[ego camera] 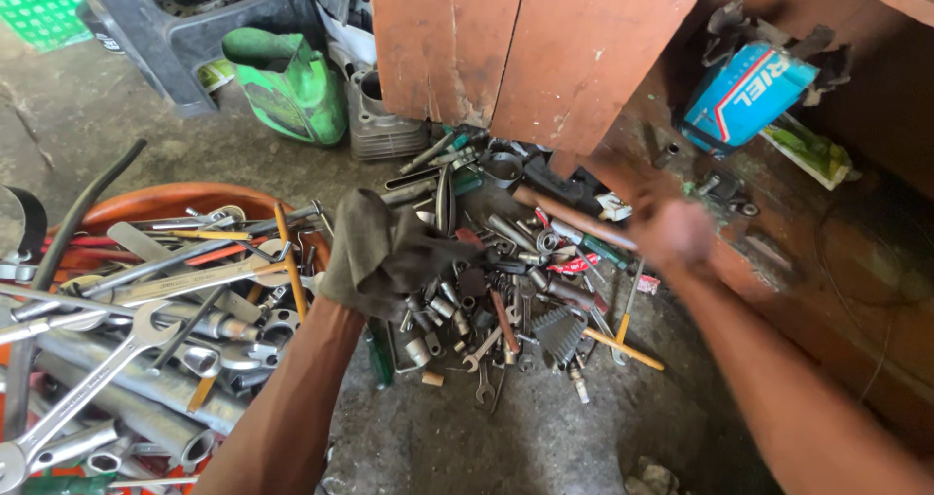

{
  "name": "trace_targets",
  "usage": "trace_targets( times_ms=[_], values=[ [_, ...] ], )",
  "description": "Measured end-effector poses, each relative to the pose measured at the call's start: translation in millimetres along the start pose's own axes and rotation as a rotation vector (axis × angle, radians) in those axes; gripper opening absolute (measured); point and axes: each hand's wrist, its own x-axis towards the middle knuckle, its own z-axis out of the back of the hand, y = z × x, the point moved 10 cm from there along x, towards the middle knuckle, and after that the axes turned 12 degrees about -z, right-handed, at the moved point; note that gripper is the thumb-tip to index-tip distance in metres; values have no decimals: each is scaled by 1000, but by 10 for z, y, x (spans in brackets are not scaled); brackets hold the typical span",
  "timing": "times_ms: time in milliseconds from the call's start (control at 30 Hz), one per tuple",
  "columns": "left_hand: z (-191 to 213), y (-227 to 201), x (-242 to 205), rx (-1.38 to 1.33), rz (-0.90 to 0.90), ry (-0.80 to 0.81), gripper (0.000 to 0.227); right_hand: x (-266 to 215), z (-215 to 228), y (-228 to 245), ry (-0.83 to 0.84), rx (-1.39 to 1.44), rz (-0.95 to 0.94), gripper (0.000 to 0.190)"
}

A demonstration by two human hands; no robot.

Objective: The person wipes various metal tools, including wrenches and sockets, with a dark cloth. They pick up items from a pile on the floor and an orange basin, wipe them, and place them back into the basin or onto the floor.

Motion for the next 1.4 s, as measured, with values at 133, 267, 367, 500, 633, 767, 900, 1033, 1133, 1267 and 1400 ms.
trace_targets(
  times_ms=[133, 267, 367, 500, 633, 767, 900, 1033, 1133, 1267, 1400],
  values=[
    [-39, -296, -45, 1173, -296, 202, 11, -466, -655, 263, 577, 89, -109, 35],
    [-486, -780, -523, 1654, -957, 190, 16, -787, -753, 773, 617, 120, 66, 32],
    [-723, -633, -669, 1880, -1006, 288, 16, -840, -785, 984, 540, 22, 140, 39],
    [-518, -671, -567, 1765, -760, 0, 18, -850, -860, 954, 597, -74, 60, 46],
    [-720, -659, -708, 2022, -1156, 130, 17, -938, -911, 913, 603, -148, 53, 50],
    [339, -457, -473, 1934, -678, -169, 14, -960, -1078, 793, 578, -203, 14, 44],
    [1029, -234, -351, 1723, -862, -196, 16, -1016, -1235, 741, 556, -136, -8, 40],
    [984, -132, -262, 1769, -865, -61, 19, -1026, -1249, 594, 542, 107, -155, 45],
    [680, -108, -106, 1621, -518, 95, 8, -993, -1364, 459, 690, 550, -398, 44],
    [-56, -243, -344, 1593, -710, 234, 14, -918, -1233, 684, 942, 1183, -605, 39],
    [-225, -100, -390, 1596, -882, 351, 35, -853, -779, 1168, 1044, 1379, -511, 38]
  ],
)
